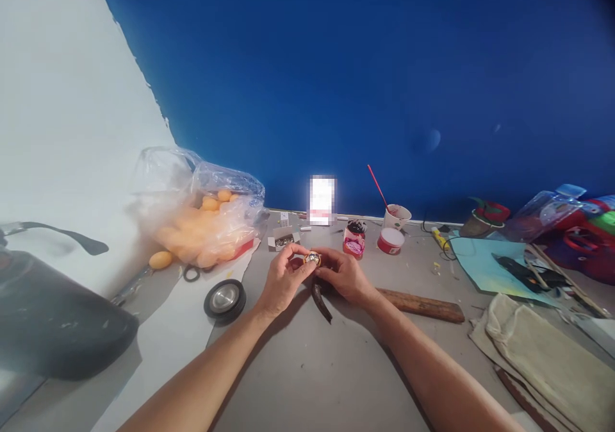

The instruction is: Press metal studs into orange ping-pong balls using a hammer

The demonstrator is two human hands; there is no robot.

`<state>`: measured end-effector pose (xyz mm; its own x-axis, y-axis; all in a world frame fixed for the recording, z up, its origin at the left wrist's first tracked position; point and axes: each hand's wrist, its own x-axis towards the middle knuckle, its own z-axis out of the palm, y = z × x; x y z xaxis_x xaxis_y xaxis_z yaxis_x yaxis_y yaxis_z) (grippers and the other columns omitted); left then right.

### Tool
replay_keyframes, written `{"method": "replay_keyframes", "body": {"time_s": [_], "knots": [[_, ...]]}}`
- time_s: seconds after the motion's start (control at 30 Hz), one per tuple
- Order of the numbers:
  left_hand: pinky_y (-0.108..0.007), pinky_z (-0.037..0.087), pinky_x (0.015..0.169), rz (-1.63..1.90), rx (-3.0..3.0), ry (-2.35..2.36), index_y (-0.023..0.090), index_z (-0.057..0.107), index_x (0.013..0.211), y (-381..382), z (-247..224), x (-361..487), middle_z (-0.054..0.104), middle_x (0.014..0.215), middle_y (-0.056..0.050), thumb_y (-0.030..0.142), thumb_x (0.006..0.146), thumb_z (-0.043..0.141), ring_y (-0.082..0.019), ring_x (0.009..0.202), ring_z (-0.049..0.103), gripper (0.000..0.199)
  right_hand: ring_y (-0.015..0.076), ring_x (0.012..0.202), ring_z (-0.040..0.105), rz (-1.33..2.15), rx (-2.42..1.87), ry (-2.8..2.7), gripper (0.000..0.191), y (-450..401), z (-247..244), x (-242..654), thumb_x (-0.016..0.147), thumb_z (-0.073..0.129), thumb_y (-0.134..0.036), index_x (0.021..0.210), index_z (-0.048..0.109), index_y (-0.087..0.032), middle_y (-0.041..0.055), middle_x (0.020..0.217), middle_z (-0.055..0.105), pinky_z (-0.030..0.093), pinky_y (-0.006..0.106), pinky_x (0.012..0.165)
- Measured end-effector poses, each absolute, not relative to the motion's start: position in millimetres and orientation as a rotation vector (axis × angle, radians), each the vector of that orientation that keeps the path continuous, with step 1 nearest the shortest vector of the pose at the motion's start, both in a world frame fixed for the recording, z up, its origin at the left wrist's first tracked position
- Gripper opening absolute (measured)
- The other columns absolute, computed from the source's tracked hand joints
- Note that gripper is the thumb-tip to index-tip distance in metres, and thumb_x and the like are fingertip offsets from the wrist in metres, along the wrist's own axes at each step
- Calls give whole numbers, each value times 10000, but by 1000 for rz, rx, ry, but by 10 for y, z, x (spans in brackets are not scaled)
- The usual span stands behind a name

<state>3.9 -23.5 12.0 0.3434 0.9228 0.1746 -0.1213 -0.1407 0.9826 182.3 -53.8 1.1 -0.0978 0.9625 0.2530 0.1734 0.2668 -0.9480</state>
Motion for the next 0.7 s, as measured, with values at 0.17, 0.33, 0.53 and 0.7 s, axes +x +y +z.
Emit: {"method": "replay_keyframes", "body": {"time_s": [0.17,0.33,0.53,0.7], "knots": [[-329,587,806,1147,1425,873,182,733,858,-184,51,47,788,912,-61,410,803,800,-214,826,743,244,172,825,635,965,-1120,-1492,416,-526,-25,1806,798,740,-249,1212,766,-210,30,990,771,502,291,749],[-340,590,796,1169,1411,917,187,761,837,-150,36,39,789,881,-66,431,802,781,-226,821,730,247,189,861,660,980,-1078,-1465,421,-522,-18,1804,790,752,-265,1205,778,-203,41,1033,784,517,315,786],[-328,583,811,1164,1404,902,189,755,878,-158,89,30,771,894,-56,405,827,733,-210,820,715,223,196,890,670,989,-1047,-1522,422,-509,19,1815,836,715,-253,1253,772,-218,24,1041,785,521,326,821],[-282,568,778,1118,1345,835,189,736,913,-148,59,15,753,882,-41,395,826,765,-194,844,707,225,215,954,678,900,-1069,-1585,433,-511,38,1795,841,693,-221,1266,771,-254,27,1110,785,531,353,888]]}}
